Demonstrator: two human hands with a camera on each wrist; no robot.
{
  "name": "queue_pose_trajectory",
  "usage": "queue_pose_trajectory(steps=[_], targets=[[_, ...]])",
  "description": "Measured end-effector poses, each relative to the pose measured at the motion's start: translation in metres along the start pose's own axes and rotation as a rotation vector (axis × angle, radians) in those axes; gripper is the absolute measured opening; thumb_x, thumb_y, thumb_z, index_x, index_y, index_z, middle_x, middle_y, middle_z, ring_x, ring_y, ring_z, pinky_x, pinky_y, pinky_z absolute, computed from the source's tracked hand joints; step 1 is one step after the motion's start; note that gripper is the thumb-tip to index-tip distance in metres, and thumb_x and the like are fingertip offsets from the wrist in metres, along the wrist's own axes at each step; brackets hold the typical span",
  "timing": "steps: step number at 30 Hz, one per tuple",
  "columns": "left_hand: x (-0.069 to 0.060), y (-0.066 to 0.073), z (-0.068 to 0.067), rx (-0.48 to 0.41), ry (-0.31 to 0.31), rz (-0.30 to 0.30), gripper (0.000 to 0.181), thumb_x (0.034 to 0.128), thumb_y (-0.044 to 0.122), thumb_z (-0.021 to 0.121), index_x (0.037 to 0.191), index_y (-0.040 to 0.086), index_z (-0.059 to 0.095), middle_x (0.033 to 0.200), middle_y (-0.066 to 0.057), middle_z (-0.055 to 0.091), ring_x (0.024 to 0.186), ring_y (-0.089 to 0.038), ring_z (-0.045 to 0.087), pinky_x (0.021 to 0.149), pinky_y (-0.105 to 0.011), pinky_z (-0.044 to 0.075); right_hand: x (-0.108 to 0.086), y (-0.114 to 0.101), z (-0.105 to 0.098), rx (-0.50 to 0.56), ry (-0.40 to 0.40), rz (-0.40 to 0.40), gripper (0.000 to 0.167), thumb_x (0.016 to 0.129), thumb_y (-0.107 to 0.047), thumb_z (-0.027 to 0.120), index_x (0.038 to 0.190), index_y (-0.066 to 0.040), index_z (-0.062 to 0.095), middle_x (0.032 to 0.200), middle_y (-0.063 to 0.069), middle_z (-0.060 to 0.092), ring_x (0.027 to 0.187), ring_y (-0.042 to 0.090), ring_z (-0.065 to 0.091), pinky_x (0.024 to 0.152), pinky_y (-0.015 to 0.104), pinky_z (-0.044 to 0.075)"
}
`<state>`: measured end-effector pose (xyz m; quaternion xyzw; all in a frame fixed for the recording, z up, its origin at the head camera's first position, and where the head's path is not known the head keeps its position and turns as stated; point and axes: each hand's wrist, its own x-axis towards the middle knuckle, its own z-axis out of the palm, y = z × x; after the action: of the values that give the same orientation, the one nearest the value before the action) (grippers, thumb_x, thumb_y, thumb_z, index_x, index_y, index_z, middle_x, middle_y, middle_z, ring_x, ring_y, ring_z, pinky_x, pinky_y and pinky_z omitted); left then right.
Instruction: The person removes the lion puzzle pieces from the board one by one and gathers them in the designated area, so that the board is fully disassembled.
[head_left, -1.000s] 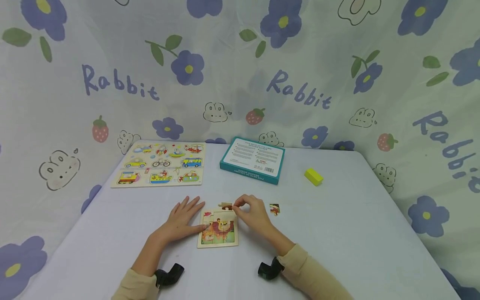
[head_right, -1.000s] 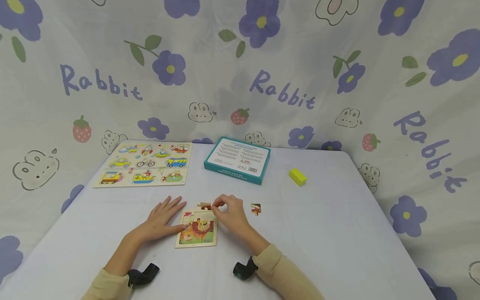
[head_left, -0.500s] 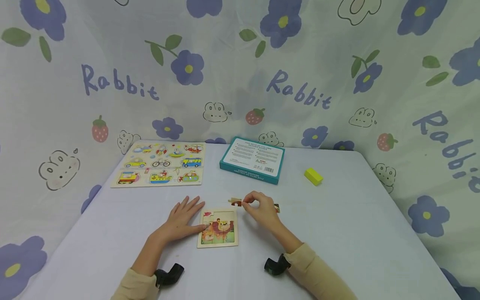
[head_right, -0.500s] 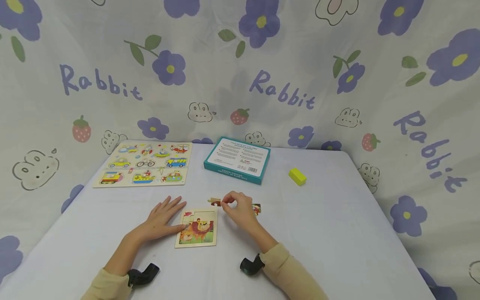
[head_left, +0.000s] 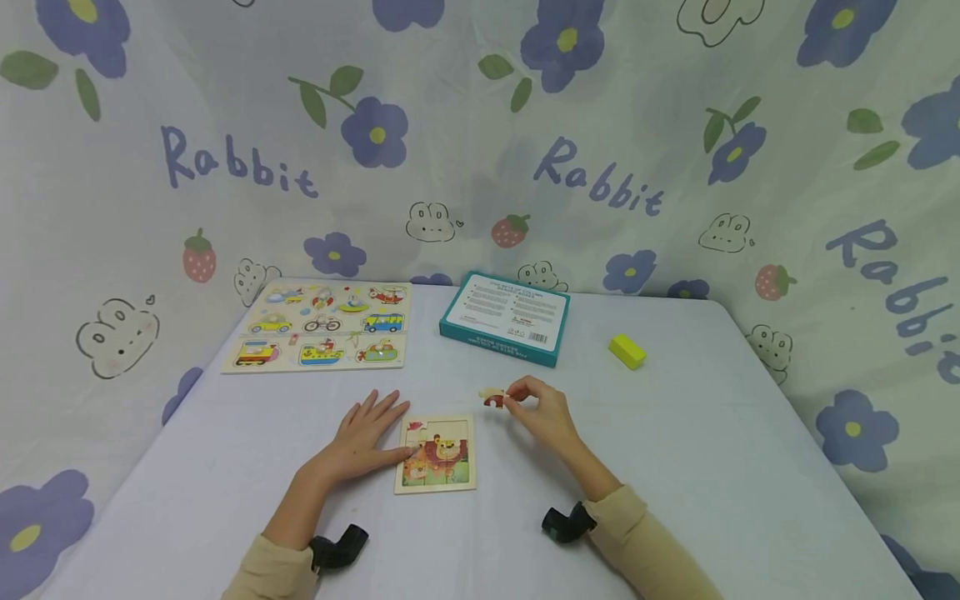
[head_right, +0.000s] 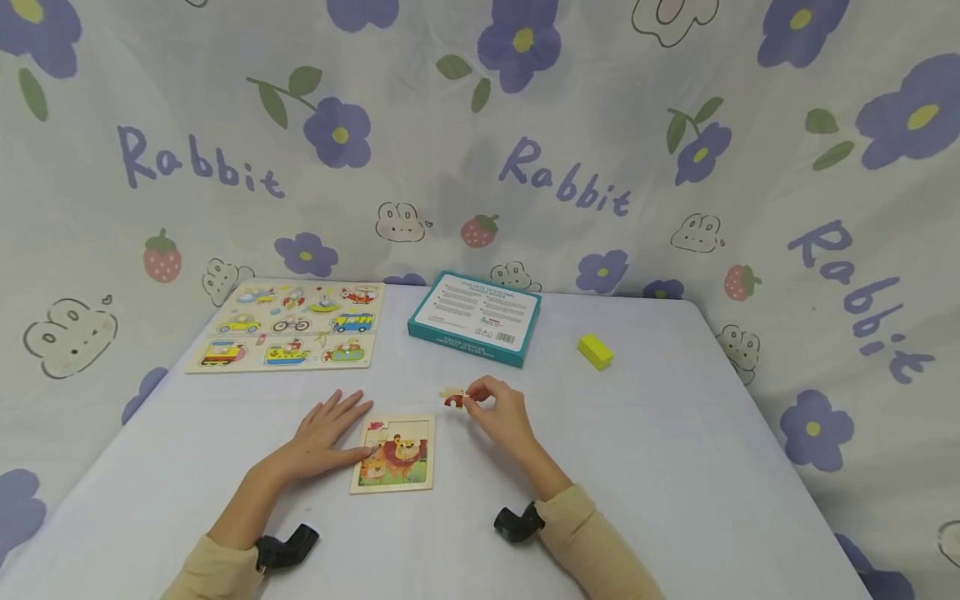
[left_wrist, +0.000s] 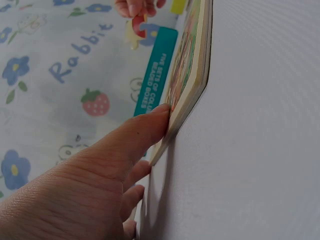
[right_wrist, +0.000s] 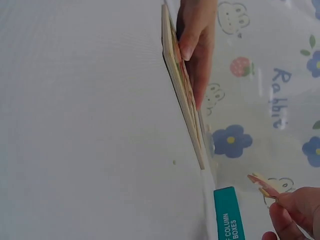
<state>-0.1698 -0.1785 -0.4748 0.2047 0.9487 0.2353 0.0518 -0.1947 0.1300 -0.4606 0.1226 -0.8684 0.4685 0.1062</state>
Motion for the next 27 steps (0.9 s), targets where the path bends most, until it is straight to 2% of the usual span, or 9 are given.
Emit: queue_pose_trajectory(steps=[8, 15, 17, 22, 27], targets=[[0.0, 0.0, -0.002, -0.004, -0.001, 0.001, 0.079, 0.0792, 0.054, 0.061, 0.141, 0.011, 0.037, 0.149, -0.013, 0.023, 0.137, -0.038, 0.006, 0.105, -0.056, 0.003, -0.001, 0.006, -0.009, 0.025, 0.027, 0.008, 0.018, 0.078, -0.006, 0.072, 0.092, -0.012, 0.063, 0.074, -0.004, 0.063, 0.076, 0.013, 0.059, 0.061, 0.027, 0.044], [0.001, 0.001, -0.002, -0.011, -0.011, -0.008, 0.079, 0.0794, 0.055, 0.061, 0.141, 0.012, 0.036, 0.15, -0.011, 0.022, 0.137, -0.037, 0.005, 0.106, -0.055, 0.002, 0.0, 0.023, -0.016, -0.004, -0.019, -0.004, 0.018, 0.079, -0.006, 0.07, 0.094, -0.014, 0.064, 0.075, -0.003, 0.063, 0.068, 0.013, 0.054, 0.049, 0.022, 0.042], [0.002, 0.001, -0.001, -0.011, -0.01, -0.009, 0.079, 0.0795, 0.054, 0.061, 0.141, 0.012, 0.036, 0.15, -0.012, 0.022, 0.137, -0.037, 0.005, 0.106, -0.055, 0.001, 0.0, 0.027, -0.018, -0.025, -0.038, -0.026, 0.018, 0.079, -0.007, 0.07, 0.095, -0.015, 0.065, 0.075, -0.004, 0.062, 0.068, 0.013, 0.054, 0.052, 0.023, 0.044], [0.001, 0.001, -0.001, 0.0, -0.015, -0.011, 0.08, 0.0796, 0.055, 0.06, 0.141, 0.011, 0.035, 0.149, -0.013, 0.022, 0.137, -0.038, 0.005, 0.106, -0.056, 0.002, 0.0, 0.032, -0.022, -0.048, -0.111, -0.095, 0.022, 0.08, -0.008, 0.07, 0.101, -0.015, 0.067, 0.076, -0.004, 0.062, 0.076, 0.013, 0.058, 0.067, 0.03, 0.051], [0.0, 0.0, 0.0, -0.002, -0.012, -0.013, 0.08, 0.0794, 0.056, 0.059, 0.141, 0.011, 0.036, 0.149, -0.013, 0.023, 0.137, -0.039, 0.005, 0.106, -0.056, 0.002, 0.0, 0.035, -0.024, -0.085, -0.171, -0.118, 0.019, 0.08, -0.01, 0.07, 0.099, -0.016, 0.07, 0.077, -0.006, 0.06, 0.076, 0.012, 0.054, 0.067, 0.029, 0.049]])
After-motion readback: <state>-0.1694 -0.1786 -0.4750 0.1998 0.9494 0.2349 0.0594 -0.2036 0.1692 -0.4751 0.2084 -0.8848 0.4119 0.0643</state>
